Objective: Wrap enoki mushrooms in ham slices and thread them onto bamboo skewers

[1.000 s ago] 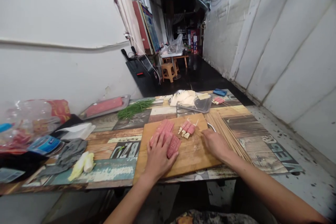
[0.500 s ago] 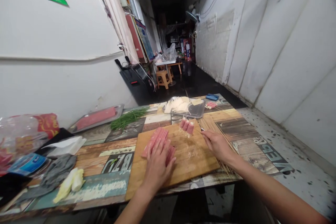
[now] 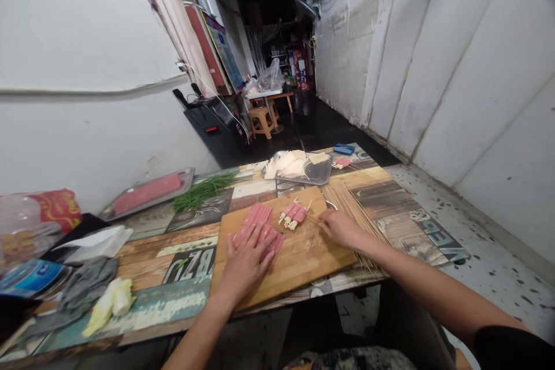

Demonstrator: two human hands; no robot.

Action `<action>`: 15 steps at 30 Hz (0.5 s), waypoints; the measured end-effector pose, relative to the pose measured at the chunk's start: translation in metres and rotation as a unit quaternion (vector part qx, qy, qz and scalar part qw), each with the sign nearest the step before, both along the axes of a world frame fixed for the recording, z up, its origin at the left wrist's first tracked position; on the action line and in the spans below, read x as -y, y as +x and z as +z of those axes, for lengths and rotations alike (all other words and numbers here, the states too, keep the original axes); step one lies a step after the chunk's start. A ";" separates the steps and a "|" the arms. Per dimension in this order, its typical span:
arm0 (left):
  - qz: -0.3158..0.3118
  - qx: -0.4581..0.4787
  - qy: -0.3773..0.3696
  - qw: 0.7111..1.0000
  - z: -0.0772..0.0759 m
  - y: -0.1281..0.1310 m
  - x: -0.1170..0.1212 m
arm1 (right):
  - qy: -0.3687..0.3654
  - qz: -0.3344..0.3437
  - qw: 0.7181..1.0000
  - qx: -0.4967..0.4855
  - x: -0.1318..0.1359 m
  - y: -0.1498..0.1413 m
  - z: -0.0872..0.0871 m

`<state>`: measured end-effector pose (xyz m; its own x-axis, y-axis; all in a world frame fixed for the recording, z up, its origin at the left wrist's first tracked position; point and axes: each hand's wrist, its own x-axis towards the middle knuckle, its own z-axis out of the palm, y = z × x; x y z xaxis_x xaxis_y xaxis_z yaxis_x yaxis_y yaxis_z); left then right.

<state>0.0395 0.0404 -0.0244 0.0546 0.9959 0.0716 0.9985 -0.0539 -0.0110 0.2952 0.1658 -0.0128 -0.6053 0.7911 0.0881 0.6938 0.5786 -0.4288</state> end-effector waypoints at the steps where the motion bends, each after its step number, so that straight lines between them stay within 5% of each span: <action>1: -0.006 0.002 -0.015 1.000 0.001 -0.003 -0.001 | 0.006 -0.011 1.000 0.002 -0.004 0.007 0.004; 7: -0.040 -0.012 -0.041 0.998 0.009 -0.022 -0.005 | 0.001 -0.175 0.968 0.178 -0.033 0.060 0.006; 15: -0.105 -0.025 -0.046 0.993 0.019 -0.057 -0.003 | -0.037 -0.223 0.953 0.201 -0.036 0.072 -0.020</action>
<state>-0.0174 0.0429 -0.0057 0.2632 0.9643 -0.0276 0.9634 -0.2643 -0.0452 0.3672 0.2013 -0.0324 -0.1801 0.9728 -0.1458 0.9805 0.1658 -0.1054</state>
